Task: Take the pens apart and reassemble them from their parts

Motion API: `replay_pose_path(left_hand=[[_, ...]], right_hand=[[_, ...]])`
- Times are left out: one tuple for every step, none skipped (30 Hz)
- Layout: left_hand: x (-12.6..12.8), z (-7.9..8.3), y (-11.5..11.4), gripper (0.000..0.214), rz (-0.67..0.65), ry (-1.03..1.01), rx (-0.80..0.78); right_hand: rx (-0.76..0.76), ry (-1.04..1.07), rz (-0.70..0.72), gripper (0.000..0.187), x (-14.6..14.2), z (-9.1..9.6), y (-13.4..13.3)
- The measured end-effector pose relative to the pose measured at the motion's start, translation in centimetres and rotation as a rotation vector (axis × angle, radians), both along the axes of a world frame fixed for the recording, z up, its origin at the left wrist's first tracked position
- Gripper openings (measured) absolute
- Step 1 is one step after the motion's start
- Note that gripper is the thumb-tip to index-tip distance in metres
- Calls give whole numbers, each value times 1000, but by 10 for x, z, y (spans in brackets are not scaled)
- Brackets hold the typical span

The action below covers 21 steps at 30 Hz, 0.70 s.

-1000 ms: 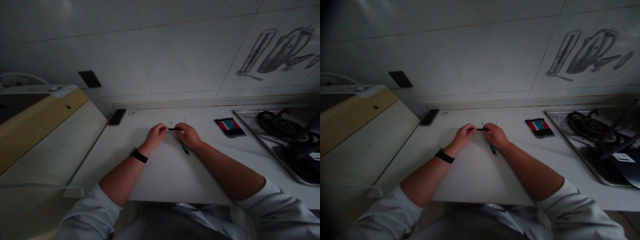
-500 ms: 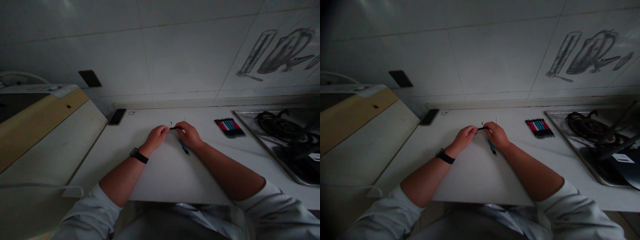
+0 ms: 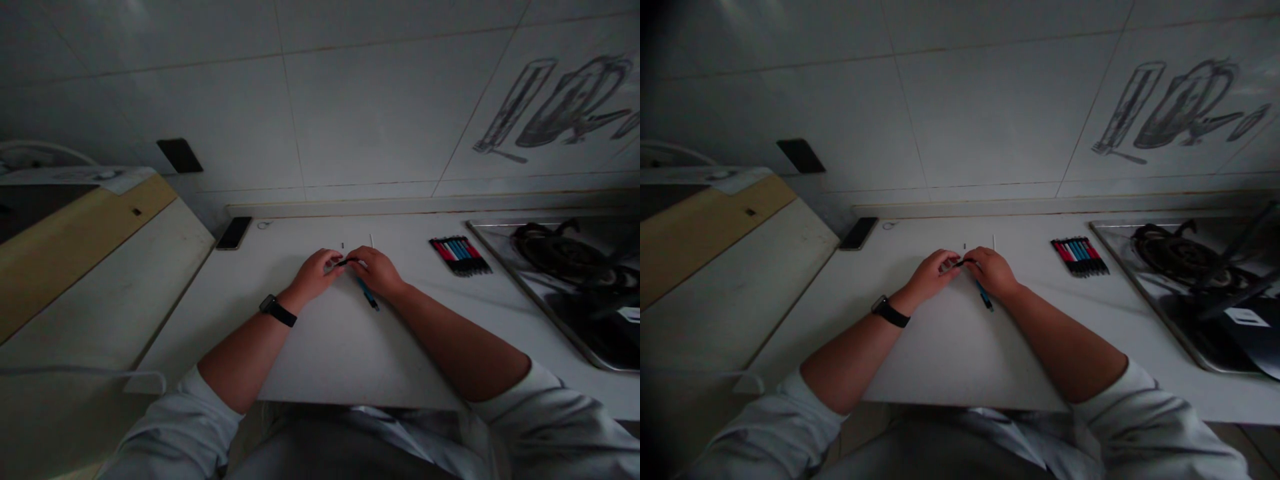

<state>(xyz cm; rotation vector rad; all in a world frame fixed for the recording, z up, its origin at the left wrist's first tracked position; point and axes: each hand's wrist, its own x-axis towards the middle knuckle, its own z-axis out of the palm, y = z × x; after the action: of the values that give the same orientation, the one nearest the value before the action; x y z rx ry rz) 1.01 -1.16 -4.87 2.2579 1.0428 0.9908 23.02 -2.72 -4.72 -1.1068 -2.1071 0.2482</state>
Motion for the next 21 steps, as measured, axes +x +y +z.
replay_pose_path(left_hand=[[0,0,0,18,-16,19,11],[0,1,-1,13,-27,38,19],[0,1,-1,8,-29,50,24],[0,1,0,5,-20,51,26],[0,1,0,4,-2,44,27],[0,0,1,5,21,32,27],[-1,-1,2,6,48,16,25],[-1,-1,3,7,75,0,22],[-2,-2,4,8,102,-13,16],[-3,-3,5,9,125,-24,6],[-3,-4,6,10,145,-31,-9],[-4,-4,7,10,164,-35,-25],[-4,-4,8,10,183,-38,-41],[-5,-4,8,10,199,-39,-57],[-5,-4,8,10,212,-41,-68],[-5,-4,9,10,219,-44,-76],[-4,-4,9,10,223,-48,-79],[-4,-4,9,10,222,-52,-79],[-4,-4,9,10,217,-55,-77],[-4,-4,9,10,213,-57,-71],[-4,-4,9,9,212,-56,-64]], right_hand=[[6,-13,22,18,-1,0,0],[10,-23,41,19,-1,0,0],[10,-26,51,19,-2,0,-1],[7,-20,47,19,-2,0,-2],[1,-5,30,21,-3,0,-2],[-6,11,3,23,-3,0,-2],[-11,26,-29,25,-2,0,-3],[-13,32,-62,27,-2,0,-2],[-11,26,-93,28,0,0,-1],[-6,9,-120,29,2,0,0],[-2,-18,-143,28,4,0,3],[0,-53,-165,28,5,-1,6],[-5,-93,-186,27,7,-1,10],[-14,-136,-204,27,8,-1,14],[-27,-179,-218,26,9,-1,20],[-39,-219,-228,26,9,-1,25],[-47,-255,-236,26,8,-1,31],[-48,-285,-240,27,6,0,38],[-42,-312,-244,27,4,1,44],[-32,-340,-246,28,1,2,50],[-20,-370,-246,28,-2,3,56]])
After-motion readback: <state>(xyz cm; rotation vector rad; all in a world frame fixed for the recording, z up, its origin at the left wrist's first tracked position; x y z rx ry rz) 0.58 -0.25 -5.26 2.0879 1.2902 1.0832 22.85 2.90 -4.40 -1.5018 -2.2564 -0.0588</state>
